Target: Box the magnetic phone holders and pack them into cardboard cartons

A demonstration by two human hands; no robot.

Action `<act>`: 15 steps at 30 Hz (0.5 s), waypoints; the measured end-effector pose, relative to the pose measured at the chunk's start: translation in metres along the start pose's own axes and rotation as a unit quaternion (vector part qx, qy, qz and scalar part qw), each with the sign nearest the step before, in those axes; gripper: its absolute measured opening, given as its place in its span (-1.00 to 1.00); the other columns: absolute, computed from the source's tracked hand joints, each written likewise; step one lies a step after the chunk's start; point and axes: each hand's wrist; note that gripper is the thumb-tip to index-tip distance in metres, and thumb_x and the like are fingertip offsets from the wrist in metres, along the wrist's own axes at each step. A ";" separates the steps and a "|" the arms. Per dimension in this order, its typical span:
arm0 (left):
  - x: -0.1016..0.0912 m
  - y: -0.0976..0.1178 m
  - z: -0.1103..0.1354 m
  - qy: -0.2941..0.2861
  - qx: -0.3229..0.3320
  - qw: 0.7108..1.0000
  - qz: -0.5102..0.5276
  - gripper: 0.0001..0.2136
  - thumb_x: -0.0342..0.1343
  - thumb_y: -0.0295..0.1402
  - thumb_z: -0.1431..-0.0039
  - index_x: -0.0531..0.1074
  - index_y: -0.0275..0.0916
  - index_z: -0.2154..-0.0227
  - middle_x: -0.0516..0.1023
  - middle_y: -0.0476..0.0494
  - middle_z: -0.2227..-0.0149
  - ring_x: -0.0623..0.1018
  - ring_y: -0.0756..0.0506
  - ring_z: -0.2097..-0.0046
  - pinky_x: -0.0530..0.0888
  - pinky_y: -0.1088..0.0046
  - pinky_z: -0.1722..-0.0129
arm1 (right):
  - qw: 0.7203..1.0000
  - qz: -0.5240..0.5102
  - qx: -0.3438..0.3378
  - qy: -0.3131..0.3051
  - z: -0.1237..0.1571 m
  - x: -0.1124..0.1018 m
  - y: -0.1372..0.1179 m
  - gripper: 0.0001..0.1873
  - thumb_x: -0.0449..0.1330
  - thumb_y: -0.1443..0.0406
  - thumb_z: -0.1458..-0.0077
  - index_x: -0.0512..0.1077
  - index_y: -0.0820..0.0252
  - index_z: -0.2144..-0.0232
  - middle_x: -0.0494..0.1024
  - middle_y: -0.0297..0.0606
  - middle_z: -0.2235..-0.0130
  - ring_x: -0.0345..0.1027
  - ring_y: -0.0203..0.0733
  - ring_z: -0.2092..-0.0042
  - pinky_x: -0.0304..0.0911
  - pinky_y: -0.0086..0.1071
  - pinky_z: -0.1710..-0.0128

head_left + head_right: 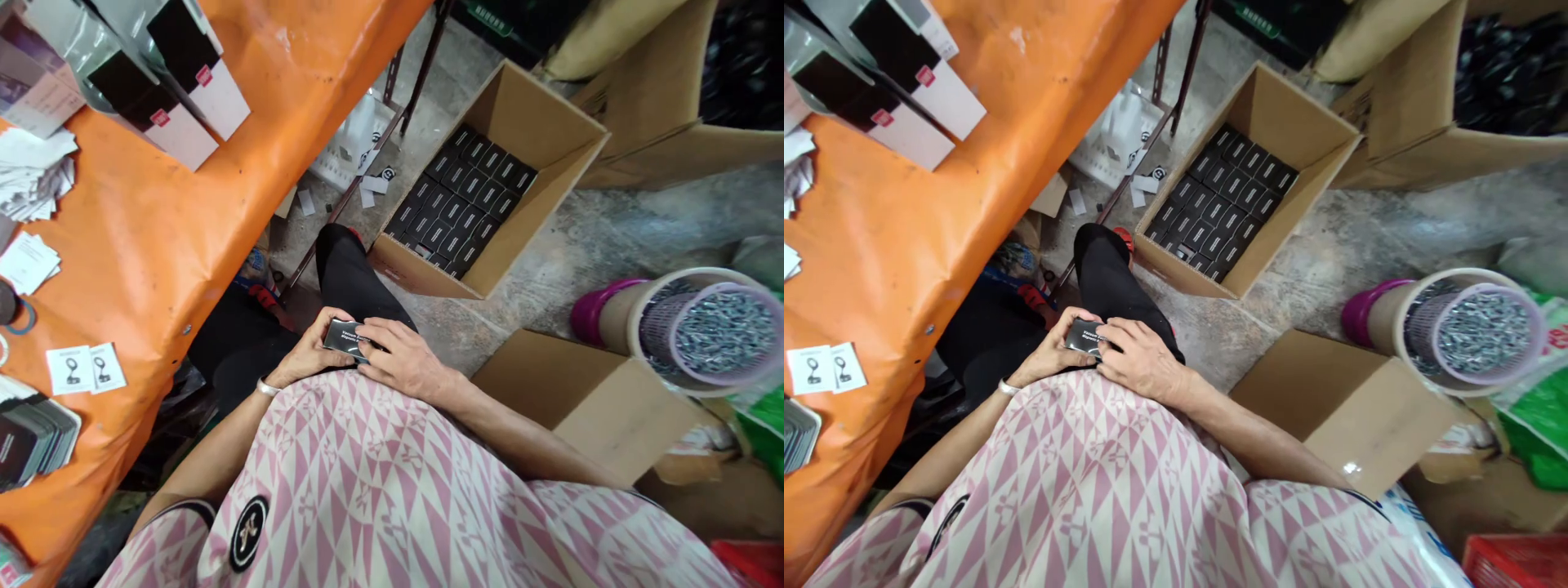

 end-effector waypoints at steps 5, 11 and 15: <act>0.005 0.029 -0.019 0.028 0.074 0.990 -0.114 -0.51 0.38 -0.29 0.02 0.33 -0.14 0.03 0.43 -0.12 0.03 0.45 -0.12 0.03 0.39 0.38 0.02 | 0.994 0.009 0.102 0.022 -0.017 -0.020 -0.013 -0.70 0.11 0.29 -0.22 0.44 0.17 0.01 0.45 -0.04 -0.07 0.37 -0.04 -0.05 0.39 -0.12 -0.06; 0.013 0.035 -0.090 0.062 0.186 0.945 -0.263 -0.31 0.29 -0.19 -0.08 0.18 -0.15 -0.25 0.30 -0.30 -0.21 0.36 -0.25 -0.20 0.30 0.18 -0.18 | 0.952 -0.051 0.281 0.109 -0.013 -0.079 0.048 -0.46 0.20 0.27 -0.09 0.33 0.11 -0.15 0.51 -0.13 0.04 0.44 -0.04 0.07 0.39 -0.13 0.00; -0.001 0.004 -0.119 0.176 0.122 0.871 -0.441 -0.43 0.21 -0.19 -0.12 0.32 -0.24 -0.18 0.31 -0.40 -0.20 0.28 -0.37 -0.23 0.21 -0.03 -0.20 | 0.842 -0.049 0.484 0.233 -0.012 -0.099 0.134 -0.42 0.26 0.14 -0.06 0.35 0.12 -0.12 0.54 -0.21 0.26 0.43 -0.10 0.27 0.40 -0.13 0.12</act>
Point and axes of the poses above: each hand's wrist, its own z-axis away from the middle knuckle, its own x-axis out of the palm, y = z × x
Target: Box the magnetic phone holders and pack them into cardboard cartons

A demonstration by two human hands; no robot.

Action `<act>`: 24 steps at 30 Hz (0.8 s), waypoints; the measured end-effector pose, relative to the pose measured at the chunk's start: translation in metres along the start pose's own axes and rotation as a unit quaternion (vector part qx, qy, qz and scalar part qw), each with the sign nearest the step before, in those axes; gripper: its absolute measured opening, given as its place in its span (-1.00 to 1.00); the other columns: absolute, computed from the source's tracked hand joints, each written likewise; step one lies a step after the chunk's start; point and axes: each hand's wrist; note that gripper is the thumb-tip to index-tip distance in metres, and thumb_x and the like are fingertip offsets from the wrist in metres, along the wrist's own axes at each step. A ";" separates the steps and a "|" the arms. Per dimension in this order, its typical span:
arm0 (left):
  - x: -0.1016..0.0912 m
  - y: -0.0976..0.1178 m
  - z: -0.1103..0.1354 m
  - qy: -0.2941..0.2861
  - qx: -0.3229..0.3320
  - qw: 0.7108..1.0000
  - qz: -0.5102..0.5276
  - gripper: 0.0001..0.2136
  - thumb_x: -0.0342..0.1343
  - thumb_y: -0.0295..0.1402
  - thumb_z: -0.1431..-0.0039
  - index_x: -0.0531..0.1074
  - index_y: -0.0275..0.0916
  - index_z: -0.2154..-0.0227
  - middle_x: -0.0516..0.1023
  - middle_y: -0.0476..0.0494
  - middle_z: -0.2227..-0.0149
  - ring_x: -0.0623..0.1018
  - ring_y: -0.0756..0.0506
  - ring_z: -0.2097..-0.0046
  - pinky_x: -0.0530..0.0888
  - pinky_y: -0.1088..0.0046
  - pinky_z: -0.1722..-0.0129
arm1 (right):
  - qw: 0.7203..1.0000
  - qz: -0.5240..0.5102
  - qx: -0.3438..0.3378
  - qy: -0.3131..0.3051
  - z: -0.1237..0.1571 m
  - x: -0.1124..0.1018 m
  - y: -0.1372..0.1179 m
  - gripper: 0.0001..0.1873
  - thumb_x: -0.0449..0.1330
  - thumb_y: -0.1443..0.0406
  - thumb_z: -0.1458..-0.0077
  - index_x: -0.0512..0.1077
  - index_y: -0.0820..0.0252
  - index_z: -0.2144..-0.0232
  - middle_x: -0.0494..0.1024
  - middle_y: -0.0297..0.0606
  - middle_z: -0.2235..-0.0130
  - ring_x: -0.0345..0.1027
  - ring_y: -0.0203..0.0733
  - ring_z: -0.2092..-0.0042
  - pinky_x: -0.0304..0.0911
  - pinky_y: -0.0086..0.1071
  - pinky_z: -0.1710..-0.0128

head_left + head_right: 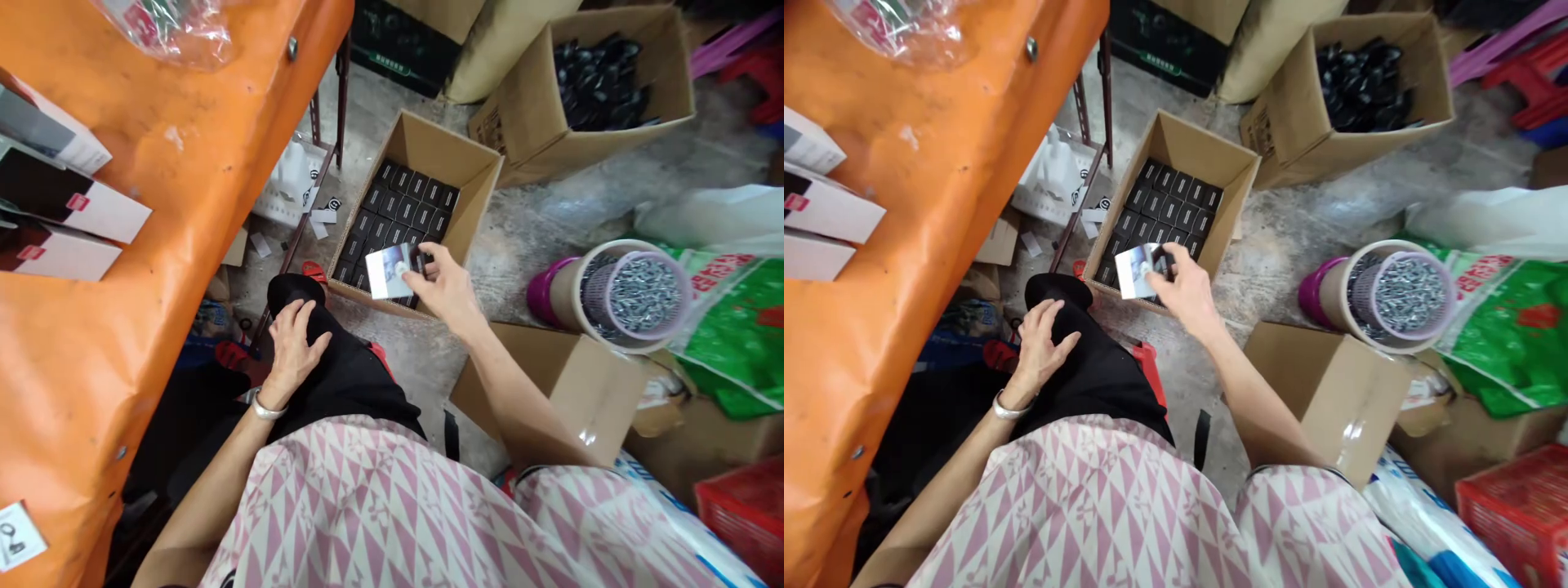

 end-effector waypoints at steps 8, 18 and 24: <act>0.031 -0.035 -0.006 0.016 -0.071 0.985 -0.156 -0.55 0.08 -0.18 -0.20 0.46 -0.28 -0.09 0.27 -0.42 -0.20 0.20 -0.40 -0.20 0.23 -0.05 -0.12 | 0.964 0.076 0.237 -0.089 -0.082 0.061 0.073 -0.44 0.25 0.17 0.00 0.39 0.20 -0.06 0.54 -0.13 0.12 0.45 -0.18 0.32 0.43 -0.37 0.46; 0.031 -0.039 -0.008 0.029 -0.057 0.987 -0.150 -0.57 0.09 -0.18 -0.20 0.49 -0.29 -0.06 0.28 -0.42 -0.18 0.21 -0.41 -0.19 0.23 -0.06 -0.12 | 0.950 0.204 0.213 -0.105 -0.103 0.094 0.055 -0.49 0.22 0.18 -0.07 0.35 0.22 -0.06 0.56 -0.06 0.09 0.51 -0.02 0.13 0.46 -0.20 0.15; 0.032 -0.043 -0.006 0.036 -0.041 0.989 -0.138 -0.58 0.08 -0.18 -0.20 0.49 -0.28 -0.05 0.28 -0.41 -0.18 0.21 -0.40 -0.19 0.22 -0.06 -0.14 | 0.925 0.273 0.235 -0.120 -0.100 0.086 0.044 -0.50 0.14 0.13 -0.15 0.30 0.26 -0.07 0.56 -0.02 0.08 0.49 0.02 0.05 0.39 -0.20 0.04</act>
Point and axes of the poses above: each hand's wrist, its own z-axis away from the middle knuckle, its own x-axis out of the palm, y = z × x
